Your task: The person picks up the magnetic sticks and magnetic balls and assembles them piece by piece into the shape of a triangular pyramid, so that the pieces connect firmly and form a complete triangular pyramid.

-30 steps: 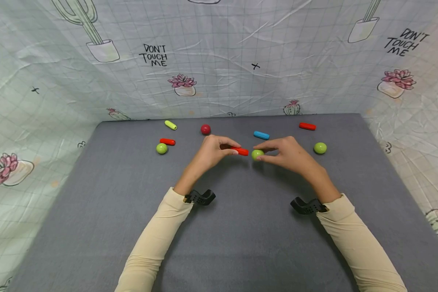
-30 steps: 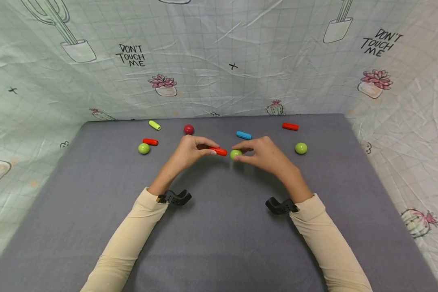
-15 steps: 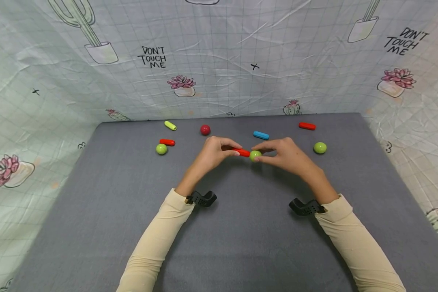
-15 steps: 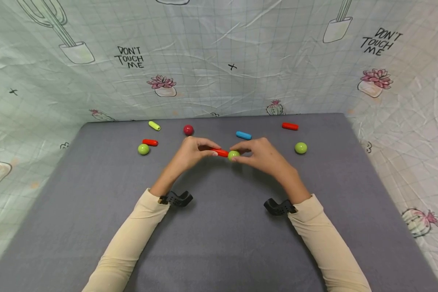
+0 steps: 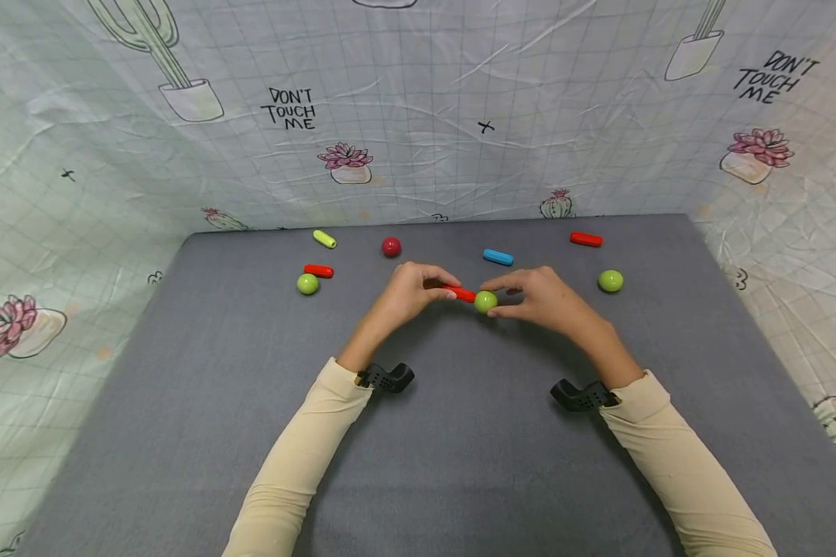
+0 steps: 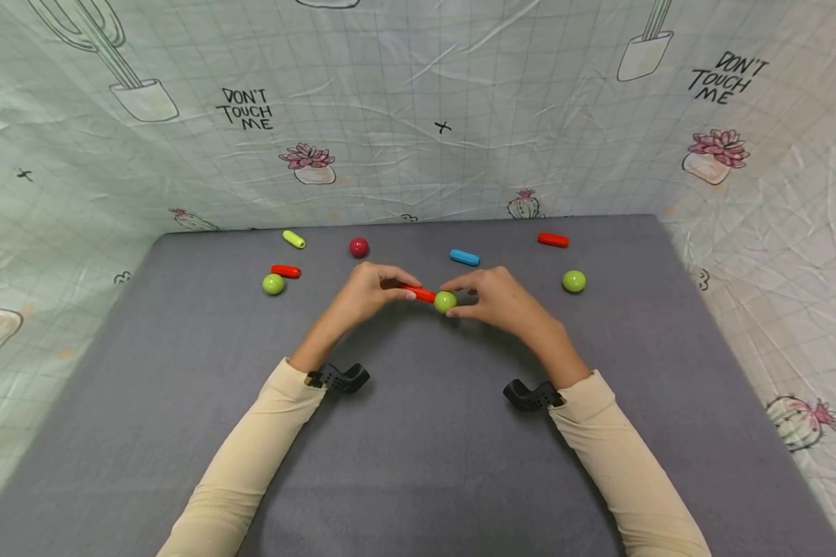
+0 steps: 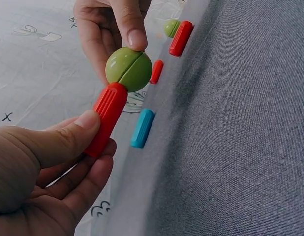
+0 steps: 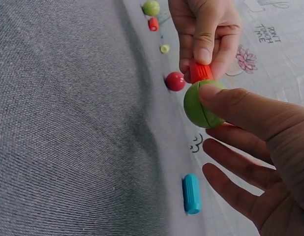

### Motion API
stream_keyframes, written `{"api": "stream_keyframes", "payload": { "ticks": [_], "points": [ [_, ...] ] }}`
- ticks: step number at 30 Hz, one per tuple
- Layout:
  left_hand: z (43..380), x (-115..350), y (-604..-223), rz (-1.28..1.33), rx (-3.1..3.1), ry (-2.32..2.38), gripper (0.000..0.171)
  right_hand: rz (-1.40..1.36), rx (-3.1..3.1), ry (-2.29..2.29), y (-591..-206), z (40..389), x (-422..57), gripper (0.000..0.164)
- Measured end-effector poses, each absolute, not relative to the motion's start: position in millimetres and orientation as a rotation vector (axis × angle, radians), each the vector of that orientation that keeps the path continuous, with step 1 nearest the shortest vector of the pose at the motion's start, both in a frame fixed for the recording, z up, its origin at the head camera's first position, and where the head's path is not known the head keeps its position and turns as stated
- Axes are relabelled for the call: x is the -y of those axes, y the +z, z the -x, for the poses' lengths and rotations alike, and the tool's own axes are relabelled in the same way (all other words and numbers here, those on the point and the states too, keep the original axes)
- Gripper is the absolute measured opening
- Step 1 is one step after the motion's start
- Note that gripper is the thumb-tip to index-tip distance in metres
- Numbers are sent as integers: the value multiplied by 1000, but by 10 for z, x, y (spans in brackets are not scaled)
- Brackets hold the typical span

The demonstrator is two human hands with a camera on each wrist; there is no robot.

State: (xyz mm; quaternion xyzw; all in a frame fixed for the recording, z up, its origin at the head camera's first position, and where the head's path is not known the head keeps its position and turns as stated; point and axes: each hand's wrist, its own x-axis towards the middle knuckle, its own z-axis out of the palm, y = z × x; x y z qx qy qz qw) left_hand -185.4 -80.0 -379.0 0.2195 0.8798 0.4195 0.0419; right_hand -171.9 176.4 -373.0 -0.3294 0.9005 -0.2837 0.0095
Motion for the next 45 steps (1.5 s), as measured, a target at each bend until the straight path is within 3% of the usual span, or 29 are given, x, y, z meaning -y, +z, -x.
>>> {"api": "stream_keyframes", "payload": {
  "ticks": [7,45],
  "points": [
    [1877,809,-3821,-672,-2672,1229,16,1133,-2807,-860,-3764,1724,-1750,43],
    [2007,841,-4015,-703,-2578,1032,15,943,-2577,-1024,-3920,1720,-1651,30]
  ]
}}
